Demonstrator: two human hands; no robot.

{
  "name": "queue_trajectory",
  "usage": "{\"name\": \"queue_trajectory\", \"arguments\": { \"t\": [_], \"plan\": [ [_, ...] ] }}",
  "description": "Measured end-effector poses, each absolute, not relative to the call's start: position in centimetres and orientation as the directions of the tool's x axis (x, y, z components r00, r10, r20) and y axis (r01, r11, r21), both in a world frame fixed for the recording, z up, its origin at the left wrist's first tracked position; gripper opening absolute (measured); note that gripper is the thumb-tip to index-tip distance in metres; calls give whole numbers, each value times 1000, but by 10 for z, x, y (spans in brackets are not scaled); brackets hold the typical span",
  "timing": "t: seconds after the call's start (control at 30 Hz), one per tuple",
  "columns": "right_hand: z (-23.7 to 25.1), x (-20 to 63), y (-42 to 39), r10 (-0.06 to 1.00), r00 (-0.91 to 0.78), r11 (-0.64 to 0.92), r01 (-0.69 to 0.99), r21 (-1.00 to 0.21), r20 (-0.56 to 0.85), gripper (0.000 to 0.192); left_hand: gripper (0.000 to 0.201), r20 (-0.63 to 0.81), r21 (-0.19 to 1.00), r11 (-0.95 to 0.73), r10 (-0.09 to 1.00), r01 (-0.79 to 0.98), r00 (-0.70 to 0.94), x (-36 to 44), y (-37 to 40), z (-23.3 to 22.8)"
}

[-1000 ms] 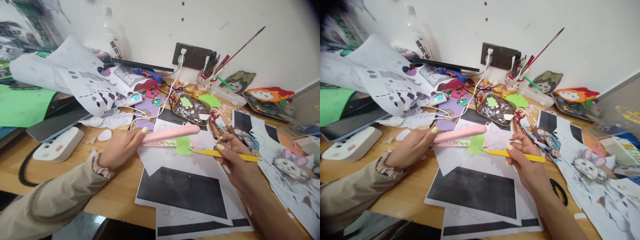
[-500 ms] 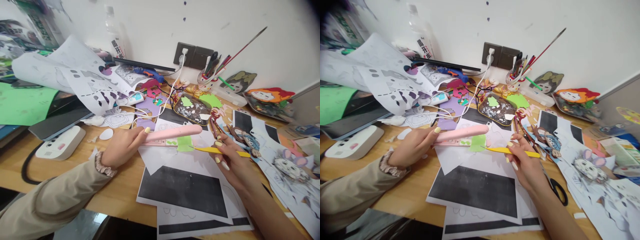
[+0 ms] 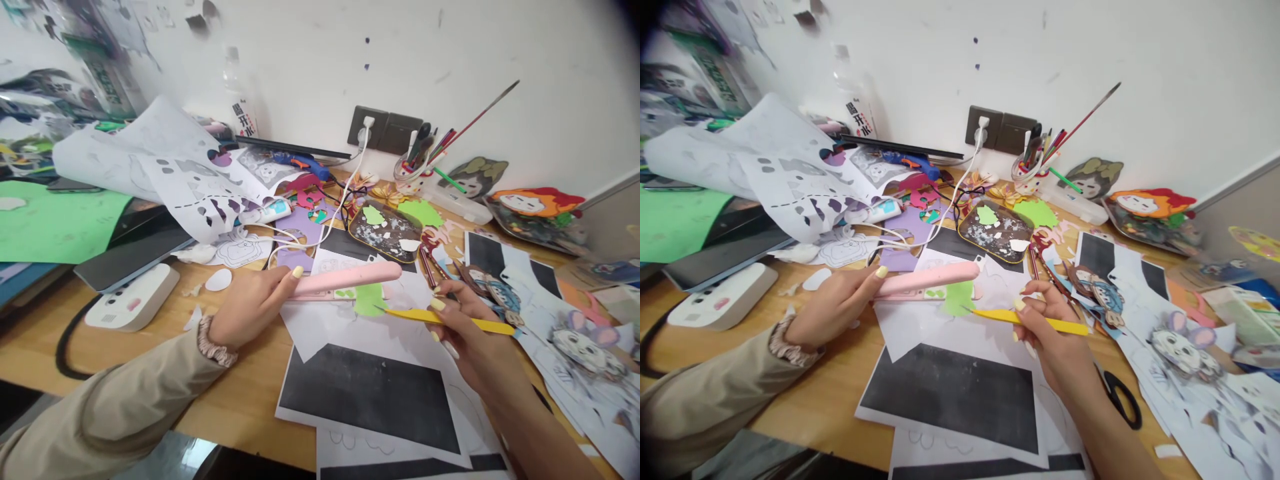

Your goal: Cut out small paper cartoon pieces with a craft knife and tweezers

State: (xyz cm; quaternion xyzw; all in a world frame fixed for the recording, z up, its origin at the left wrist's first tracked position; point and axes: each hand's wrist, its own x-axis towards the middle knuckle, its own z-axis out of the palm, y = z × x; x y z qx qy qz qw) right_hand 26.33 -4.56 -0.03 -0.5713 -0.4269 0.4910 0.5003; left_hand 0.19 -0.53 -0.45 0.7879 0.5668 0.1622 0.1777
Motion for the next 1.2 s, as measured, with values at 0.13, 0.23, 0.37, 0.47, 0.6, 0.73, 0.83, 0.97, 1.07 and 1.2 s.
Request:
{"name": "queue_trajectory", "arguments": {
  "t": [0.13,0.23,0.37,0.47,0.6,0.73,0.83,0.97,1.07,1.2],
  "plan": [
    [-4,262,-46,982,129,-144,29,-989,-140,20,40,44,474,-288,952,832,303,2,-5,-5],
    [-4,262,-46,983,128,-138,13,-990,-135,18,40,46,482,-279,955,830,294,2,-5,-5],
    [-4,262,-45,980,148,-129,-35,-991,-133,18,42,36,520,-303,942,799,334,2,-5,-6],
    [-4,261,-45,974,174,-133,-64,-989,-142,20,43,39,525,-331,929,784,367,2,-5,-5],
    [-5,258,-44,966,182,-159,-136,-978,-182,18,44,39,504,-319,937,803,348,2,-5,-6],
    [-8,256,-42,953,168,-208,-238,-949,-251,18,45,25,471,-313,939,825,342,2,-6,-6],
    [-11,256,-42,942,174,-234,-279,-932,-288,19,46,30,443,-322,938,837,345,2,-6,-6],
    [-12,256,-41,928,189,-258,-292,-921,-320,19,47,44,427,-335,935,840,351,2,-6,-6],
    [-12,255,-41,923,185,-270,-313,-911,-337,19,48,51,406,-333,938,851,342,2,-6,-7],
    [-11,254,-42,906,197,-285,-369,-885,-374,19,49,43,381,-319,944,868,328,2,-6,-7]
  ]
}}
